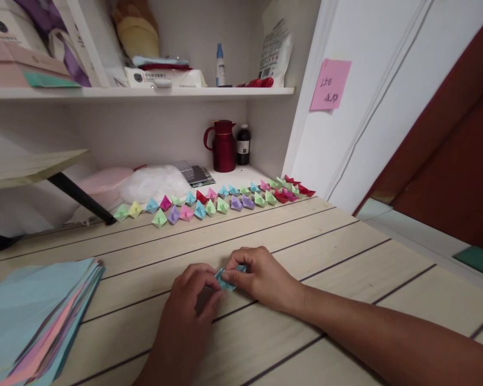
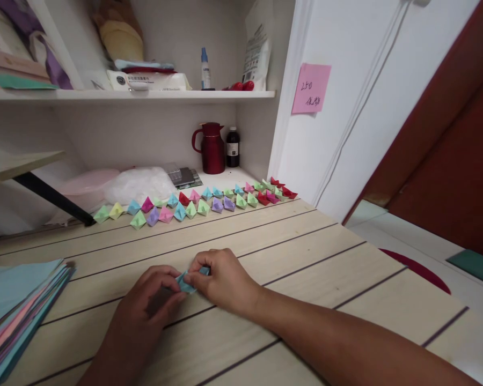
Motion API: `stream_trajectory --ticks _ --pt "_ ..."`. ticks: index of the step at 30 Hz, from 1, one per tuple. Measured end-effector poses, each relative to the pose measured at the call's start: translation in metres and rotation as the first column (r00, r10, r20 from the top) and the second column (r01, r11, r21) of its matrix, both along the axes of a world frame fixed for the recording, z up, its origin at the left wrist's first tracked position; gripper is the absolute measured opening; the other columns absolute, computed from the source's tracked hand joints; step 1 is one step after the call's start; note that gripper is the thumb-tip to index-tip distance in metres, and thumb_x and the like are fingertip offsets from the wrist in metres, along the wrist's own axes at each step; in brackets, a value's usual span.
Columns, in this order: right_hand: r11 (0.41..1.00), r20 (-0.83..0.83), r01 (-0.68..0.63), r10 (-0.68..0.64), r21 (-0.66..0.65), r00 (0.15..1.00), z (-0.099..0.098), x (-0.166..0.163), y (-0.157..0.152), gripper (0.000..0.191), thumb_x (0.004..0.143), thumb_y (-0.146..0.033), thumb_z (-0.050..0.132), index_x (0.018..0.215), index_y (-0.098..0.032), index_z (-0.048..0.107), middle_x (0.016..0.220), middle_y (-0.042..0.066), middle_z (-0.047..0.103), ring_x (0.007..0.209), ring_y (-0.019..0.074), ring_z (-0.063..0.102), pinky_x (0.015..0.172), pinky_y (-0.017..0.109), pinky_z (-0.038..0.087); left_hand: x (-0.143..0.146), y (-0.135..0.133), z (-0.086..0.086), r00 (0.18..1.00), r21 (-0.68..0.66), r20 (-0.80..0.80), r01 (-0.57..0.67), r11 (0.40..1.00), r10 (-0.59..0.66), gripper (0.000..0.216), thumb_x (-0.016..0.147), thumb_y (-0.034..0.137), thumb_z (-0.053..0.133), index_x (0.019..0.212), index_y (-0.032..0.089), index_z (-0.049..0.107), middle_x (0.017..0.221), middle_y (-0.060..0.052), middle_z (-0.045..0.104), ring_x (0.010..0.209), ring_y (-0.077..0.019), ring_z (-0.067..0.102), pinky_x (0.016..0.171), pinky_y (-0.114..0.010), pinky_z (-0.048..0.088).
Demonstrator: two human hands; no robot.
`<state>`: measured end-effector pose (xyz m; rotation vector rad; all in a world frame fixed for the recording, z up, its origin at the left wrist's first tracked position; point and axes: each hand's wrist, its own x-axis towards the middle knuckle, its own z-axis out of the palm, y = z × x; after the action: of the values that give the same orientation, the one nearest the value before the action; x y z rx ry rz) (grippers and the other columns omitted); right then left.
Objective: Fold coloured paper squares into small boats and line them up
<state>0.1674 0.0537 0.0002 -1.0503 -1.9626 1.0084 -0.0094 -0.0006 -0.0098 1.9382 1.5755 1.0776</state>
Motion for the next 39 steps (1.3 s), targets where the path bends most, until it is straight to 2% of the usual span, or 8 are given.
stream_trajectory --ticks 11,16,19,22,25,29,33,39 --pt "0.995 -0.001 -0.1 0.1 0.002 0.995 -0.002 -0.002 0.0 0.01 0.082 -0.021 0.062 0.074 -0.017 0.065 0.069 -0.002 0.062 0.066 0.0119 0.054 0.06 0.021 0.04 0.002 -0.001 0.006 0.994 -0.052 0.044 -0.099 0.994 0.101 0.01 0.083 0.03 0.056 0.075 0.024 0.058 0.08 0.002 0.064 0.08 -0.0185 0.06 0.074 -0.03 0.044" --pt "0.984 -0.047 -0.17 0.167 -0.055 0.985 0.004 0.001 -0.001 0.025 0.092 -0.032 0.051 0.074 -0.017 0.059 0.064 -0.004 0.05 0.061 0.01 0.044 0.055 0.02 0.035 0.002 -0.002 0.006 0.987 -0.062 0.07 -0.137 0.989 0.142 0.012 0.083 0.032 0.056 0.075 0.023 0.056 0.075 0.003 0.062 0.072 -0.0161 0.057 0.068 -0.027 0.042" --pt "0.98 -0.068 -0.2 0.198 -0.021 0.978 0.009 0.003 -0.002 0.032 0.096 -0.04 0.045 0.079 -0.017 0.059 0.069 -0.003 0.052 0.066 0.0109 0.046 0.06 0.022 0.037 0.001 -0.001 0.004 0.982 -0.033 0.106 -0.156 0.987 0.158 0.012 0.083 0.033 0.057 0.076 0.023 0.056 0.075 0.004 0.062 0.072 -0.0157 0.058 0.069 -0.027 0.042" --pt "0.972 -0.138 -0.205 0.189 -0.116 0.972 0.009 0.001 -0.003 0.027 0.087 -0.041 0.062 0.103 -0.019 0.062 0.082 0.0 0.062 0.076 0.0139 0.055 0.068 0.024 0.042 0.0 -0.002 0.003 0.977 0.012 0.146 -0.156 0.988 0.152 0.012 0.083 0.033 0.058 0.077 0.023 0.057 0.076 0.004 0.063 0.075 -0.0157 0.059 0.072 -0.026 0.043" --pt "0.956 -0.209 -0.2 0.155 -0.215 0.966 0.002 -0.002 -0.001 0.054 0.071 -0.031 0.079 0.12 -0.022 0.059 0.088 0.001 0.067 0.08 0.0164 0.06 0.072 0.027 0.045 0.0 -0.003 0.002 0.976 0.054 0.155 -0.163 0.985 0.153 0.013 0.083 0.034 0.059 0.076 0.023 0.057 0.078 0.003 0.064 0.084 -0.0171 0.061 0.075 -0.026 0.045" --pt "0.937 -0.271 -0.148 0.061 -0.315 0.961 -0.004 -0.006 0.003 0.038 0.066 -0.025 0.08 0.102 -0.017 0.068 0.084 0.003 0.068 0.079 0.0177 0.062 0.074 0.029 0.047 0.0 -0.004 -0.001 0.984 0.137 0.131 -0.137 0.981 0.119 0.011 0.084 0.032 0.06 0.076 0.024 0.057 0.082 0.002 0.064 0.095 -0.0184 0.061 0.086 -0.029 0.046" --pt "0.914 -0.318 -0.154 0.029 -0.376 0.948 -0.002 -0.006 0.004 0.026 0.062 -0.024 0.081 0.085 -0.016 0.071 0.079 0.003 0.068 0.074 0.0167 0.061 0.07 0.028 0.047 -0.001 -0.003 -0.004 0.993 0.233 0.085 -0.102 0.967 0.084 0.009 0.085 0.028 0.059 0.077 0.025 0.058 0.082 0.004 0.065 0.091 -0.0162 0.062 0.101 -0.035 0.042" --pt "0.927 -0.294 -0.137 0.03 -0.349 0.955 0.004 -0.005 0.001 0.015 0.065 -0.02 0.077 0.078 -0.015 0.07 0.07 0.0 0.066 0.067 0.0132 0.058 0.063 0.024 0.044 -0.003 -0.003 -0.001 0.999 0.386 -0.018 -0.038 0.922 0.048 0.009 0.084 0.02 0.059 0.08 0.028 0.059 0.082 0.005 0.066 0.097 -0.0155 0.061 0.101 -0.033 0.044"
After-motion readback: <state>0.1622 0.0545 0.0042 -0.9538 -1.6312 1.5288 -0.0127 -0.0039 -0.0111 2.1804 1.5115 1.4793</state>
